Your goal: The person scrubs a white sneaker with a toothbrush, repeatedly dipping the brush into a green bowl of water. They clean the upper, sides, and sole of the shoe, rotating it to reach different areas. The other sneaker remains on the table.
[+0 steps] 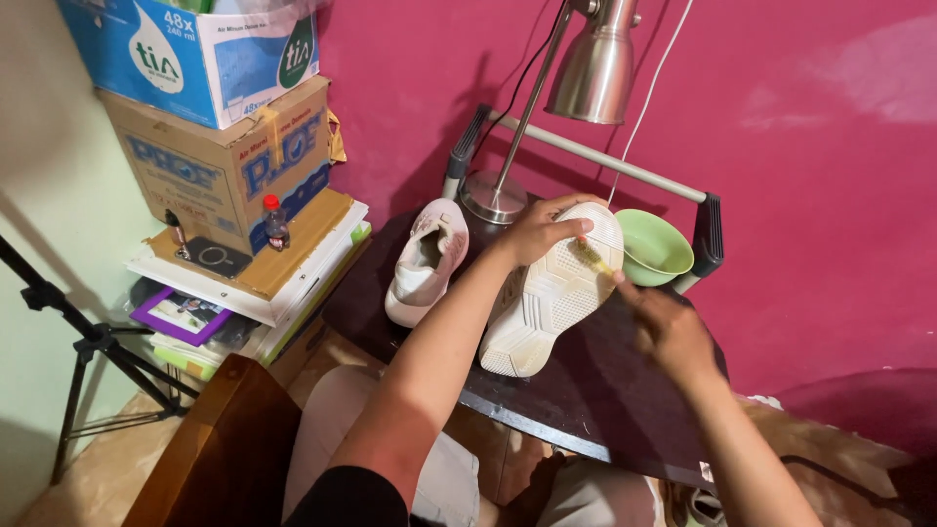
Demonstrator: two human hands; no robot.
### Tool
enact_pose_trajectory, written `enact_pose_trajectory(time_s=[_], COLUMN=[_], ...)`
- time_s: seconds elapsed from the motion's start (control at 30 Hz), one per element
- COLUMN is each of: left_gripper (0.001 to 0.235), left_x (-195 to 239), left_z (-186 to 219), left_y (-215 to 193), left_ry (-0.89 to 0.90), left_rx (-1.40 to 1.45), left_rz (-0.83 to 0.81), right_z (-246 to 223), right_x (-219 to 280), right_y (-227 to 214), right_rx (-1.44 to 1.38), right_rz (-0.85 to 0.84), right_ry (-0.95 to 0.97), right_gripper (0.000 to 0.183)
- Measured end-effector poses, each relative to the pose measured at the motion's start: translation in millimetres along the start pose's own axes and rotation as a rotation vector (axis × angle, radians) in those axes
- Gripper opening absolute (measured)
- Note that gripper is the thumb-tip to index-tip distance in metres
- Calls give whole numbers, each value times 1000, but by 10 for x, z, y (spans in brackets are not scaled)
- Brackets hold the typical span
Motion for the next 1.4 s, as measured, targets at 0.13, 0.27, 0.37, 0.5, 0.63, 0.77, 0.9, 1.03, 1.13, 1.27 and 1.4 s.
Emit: enact_pose_trajectory(time_s=[0.13,0.27,0.37,0.5,0.63,0.77,0.9,1.03,1.13,1.27,1.4], left_gripper=[46,46,46,44,45,46,48,48,46,45,45], left_x=[-9,-1,3,-10,-46,-80,-111,-106,-120,-108,-95], left_z=[-22,5,-34,26,-34,-95,-138,-145,-188,-200,-181], left_y=[-67,-67,-71,-134,-163,-146,-134,-120,-164,-154,-202], left_ry=[-86,-98,-124,-63,-41,-33,-104,-129,-91,-96,-78], left_rx=[-103,-103,-76,-100,-64,-75,-23,-21,-34,-9,56], left_rz=[-117,-130,-109,-81,-93,-94,-89,-95,-84,-90,-35], right_z=[-818,-693,-290,-514,-887,-616,-202,-91,-273,-134,-148], right_x=[339,384,147,213,592,466,259,367,595,383,408], right_y=[261,392,115,323,844,764,377,463,796,391,383], right_rx=[32,17,-31,110,48,220,16,-90,40,59,124], right_rz=[-442,-476,-204,-285,-644,-622,-202,-156,-386,-267,-226], right_ry=[-141,-296,8,-90,-259,-287,-183,-87,-215,-110,-185], right_gripper=[82,87,65,84,74,80,87,80,82,85,71])
Point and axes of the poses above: each hand's wrist, its own x-axis away from the middle knuckle, its own y-axis out of the palm, z = x × y, the point moved 5 cm from there along -x, towards the middle knuckle, and after that the axes turned 4 degrees about y, right-handed, at the moved point
